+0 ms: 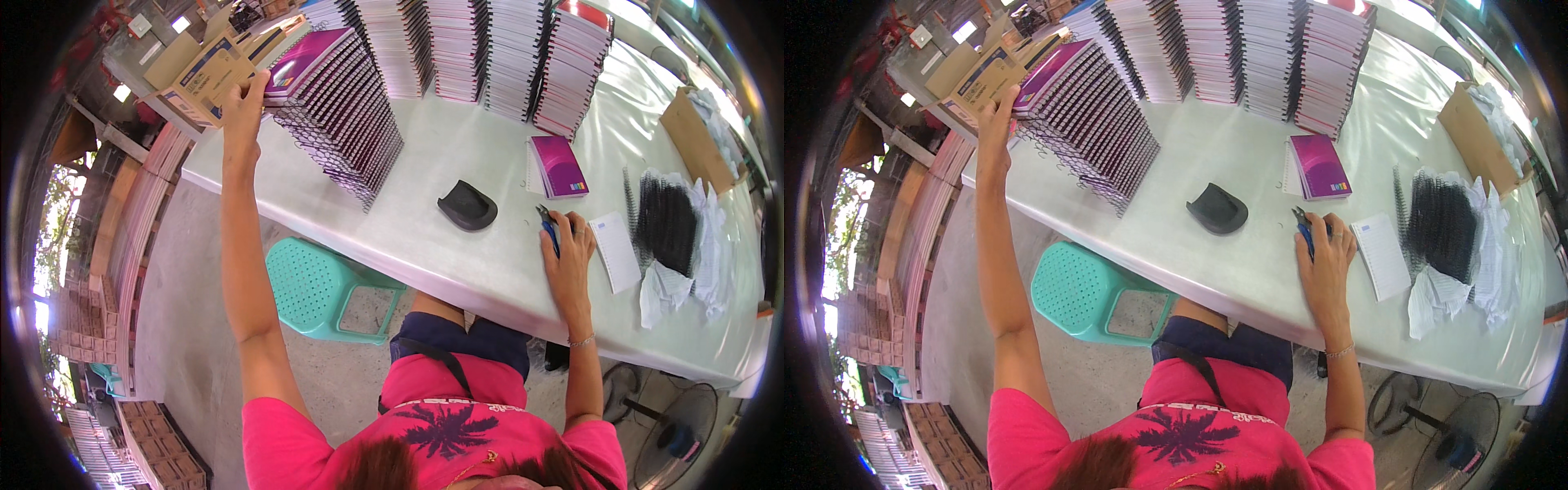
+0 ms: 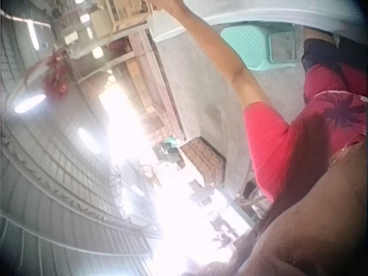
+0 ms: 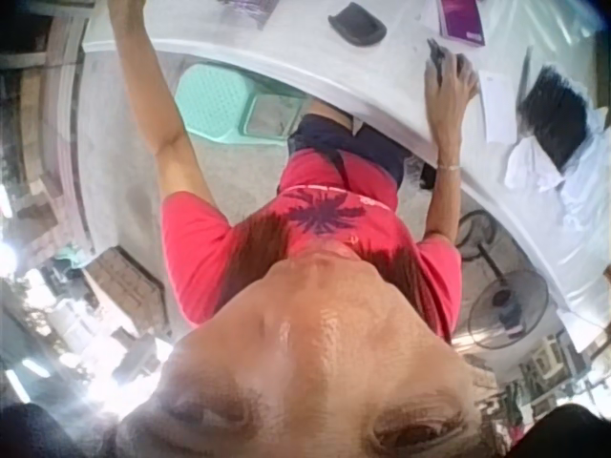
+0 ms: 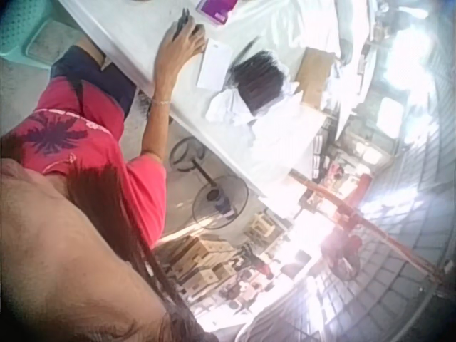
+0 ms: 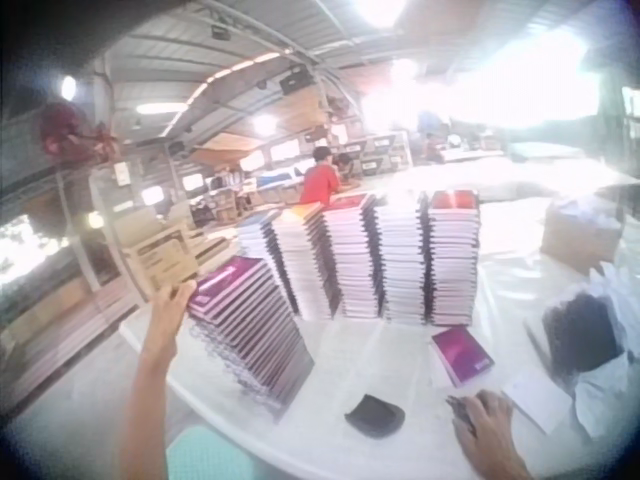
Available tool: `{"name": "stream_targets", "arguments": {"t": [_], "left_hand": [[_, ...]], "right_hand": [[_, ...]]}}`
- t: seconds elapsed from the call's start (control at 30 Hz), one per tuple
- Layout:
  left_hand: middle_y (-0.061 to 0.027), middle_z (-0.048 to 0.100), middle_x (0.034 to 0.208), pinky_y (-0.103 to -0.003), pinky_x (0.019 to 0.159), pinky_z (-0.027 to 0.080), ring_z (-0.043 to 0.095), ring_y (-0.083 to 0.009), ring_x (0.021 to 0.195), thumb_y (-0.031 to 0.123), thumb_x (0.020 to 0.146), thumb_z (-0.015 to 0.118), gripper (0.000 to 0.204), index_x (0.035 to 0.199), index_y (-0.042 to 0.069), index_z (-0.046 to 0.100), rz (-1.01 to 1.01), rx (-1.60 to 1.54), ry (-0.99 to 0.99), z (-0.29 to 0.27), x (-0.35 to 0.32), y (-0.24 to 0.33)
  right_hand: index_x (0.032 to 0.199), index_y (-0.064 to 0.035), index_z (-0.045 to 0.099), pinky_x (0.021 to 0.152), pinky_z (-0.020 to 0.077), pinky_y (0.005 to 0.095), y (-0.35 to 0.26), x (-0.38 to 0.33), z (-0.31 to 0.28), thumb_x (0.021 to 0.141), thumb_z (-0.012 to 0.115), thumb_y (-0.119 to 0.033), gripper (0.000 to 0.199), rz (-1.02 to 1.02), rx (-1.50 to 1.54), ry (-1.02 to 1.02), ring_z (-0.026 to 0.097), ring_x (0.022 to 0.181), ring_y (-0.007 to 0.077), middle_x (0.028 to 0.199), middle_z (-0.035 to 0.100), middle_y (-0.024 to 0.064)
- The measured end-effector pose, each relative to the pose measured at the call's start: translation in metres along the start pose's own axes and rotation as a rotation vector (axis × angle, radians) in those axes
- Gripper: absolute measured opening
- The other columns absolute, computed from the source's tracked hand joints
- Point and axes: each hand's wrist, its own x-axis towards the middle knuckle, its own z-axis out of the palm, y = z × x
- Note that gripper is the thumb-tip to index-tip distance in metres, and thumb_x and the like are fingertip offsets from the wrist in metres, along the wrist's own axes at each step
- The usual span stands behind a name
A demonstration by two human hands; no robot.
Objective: The person binds notebooks by sliding a plastic spiral through pre-punched holes in a stack of paper and covers, then clips the excess spiral with a hand tool.
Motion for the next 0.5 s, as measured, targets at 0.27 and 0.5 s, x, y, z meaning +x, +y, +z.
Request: {"name": "stream_targets", "arguments": {"t": [0.27,0.5], "left_hand": [[-0.0067,0.052,0.106,-0.032,0.091,0.041,0.051,-0.0185,0.104,0.038,0.093,0.069,0.049,0.124,0.003,0.056,0.395,0.24,0.254,-0.017,-0.016,0.019],[-0.0062,0.054,0.109,-0.036,0.097,0.036,0.045,-0.0224,0.111,0.027,0.089,0.074,0.038,0.118,0.006,0.062,0.718,0.357,0.283,0.045,-0.126,0.097]], "right_hand": [[0.111,-0.0138,0.069,0.095,0.037,0.0449,0.035,0.076,-0.01,0.092,0.065,-0.029,0.025,0.093,0.053,0.222,0.053,0.111,0.0315,0.115,0.06,0.0136],[0.108,-0.0047,0.071,0.086,0.0502,0.0397,0.122,0.127,0.023,0.08,0.077,-0.041,0.046,0.38,0.116,-0.266,0.067,0.095,0.0324,0.099,0.069,0.0189]]}}
